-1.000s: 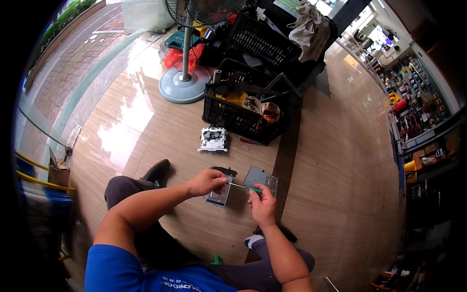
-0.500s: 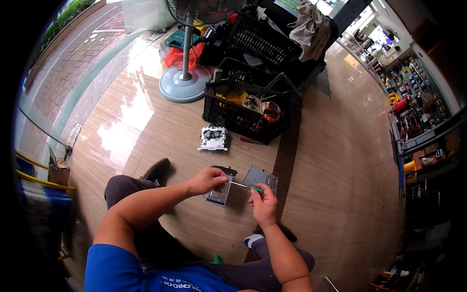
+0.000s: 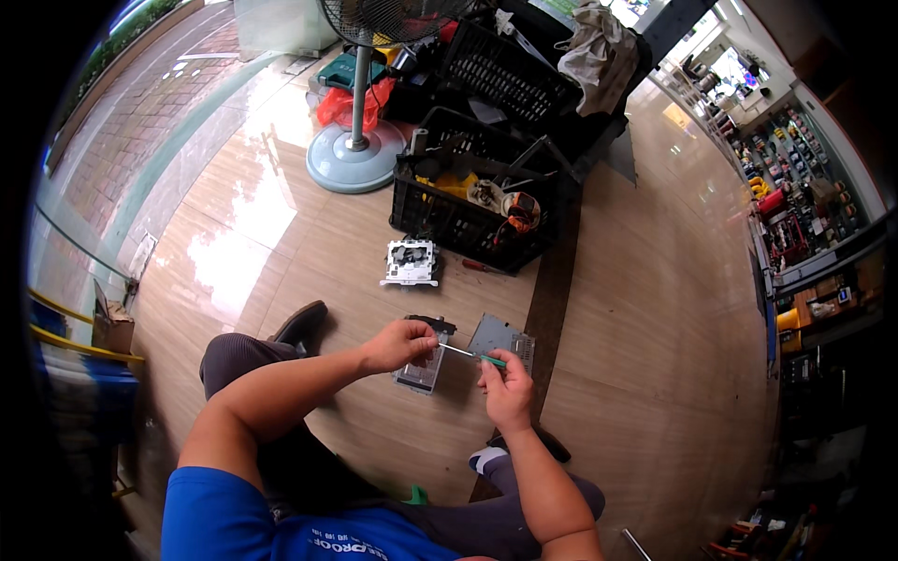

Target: The person uses a screwdriver to unscrew a small screw from a metal electronic casing while sitting on a stool.

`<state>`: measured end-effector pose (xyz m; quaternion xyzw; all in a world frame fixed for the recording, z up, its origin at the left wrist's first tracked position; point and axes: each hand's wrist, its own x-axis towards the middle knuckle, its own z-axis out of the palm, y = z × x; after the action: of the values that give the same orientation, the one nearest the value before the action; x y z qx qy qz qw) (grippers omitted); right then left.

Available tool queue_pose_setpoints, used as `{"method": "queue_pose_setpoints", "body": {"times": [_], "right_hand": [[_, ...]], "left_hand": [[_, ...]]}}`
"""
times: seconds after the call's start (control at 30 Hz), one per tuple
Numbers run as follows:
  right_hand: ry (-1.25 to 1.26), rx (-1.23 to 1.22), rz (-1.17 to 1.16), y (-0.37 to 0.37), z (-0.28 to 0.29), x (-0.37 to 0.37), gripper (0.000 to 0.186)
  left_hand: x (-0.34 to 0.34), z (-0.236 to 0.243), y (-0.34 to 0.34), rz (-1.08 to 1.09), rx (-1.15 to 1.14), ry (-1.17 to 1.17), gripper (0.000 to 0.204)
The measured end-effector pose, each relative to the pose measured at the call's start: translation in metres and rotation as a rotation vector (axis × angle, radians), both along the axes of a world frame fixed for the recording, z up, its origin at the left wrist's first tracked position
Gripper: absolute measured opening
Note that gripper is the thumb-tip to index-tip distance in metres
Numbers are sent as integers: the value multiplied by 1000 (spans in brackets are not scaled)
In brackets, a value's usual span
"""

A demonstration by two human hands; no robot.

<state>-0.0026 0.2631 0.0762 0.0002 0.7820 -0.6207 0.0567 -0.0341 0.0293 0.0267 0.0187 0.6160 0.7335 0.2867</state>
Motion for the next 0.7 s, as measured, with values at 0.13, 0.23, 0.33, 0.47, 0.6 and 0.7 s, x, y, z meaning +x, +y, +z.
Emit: {"method": "queue_pose_setpoints", "body": {"times": [0.13, 0.23, 0.33, 0.47, 0.6, 0.7], "right_hand": [[4, 8, -19, -1, 5, -1, 16], [0, -64, -49, 1, 8, -4, 15], [-38, -85, -39, -4, 13, -3, 15], [190, 248, 86, -16, 31, 2, 16], [153, 280, 20, -11, 26, -1, 17], [-11, -70, -71, 1, 3, -4, 17]], "left_hand": [[0, -3, 1, 33, 49, -25, 21], [0, -6, 1, 35, 64, -22, 21], [0, -3, 2, 33, 67, -41, 20], [1, -3, 2, 39, 75, -39, 21], [0, -8, 0, 24, 40, -20, 21], [-1, -6, 3, 19, 43, -21, 21]]}}
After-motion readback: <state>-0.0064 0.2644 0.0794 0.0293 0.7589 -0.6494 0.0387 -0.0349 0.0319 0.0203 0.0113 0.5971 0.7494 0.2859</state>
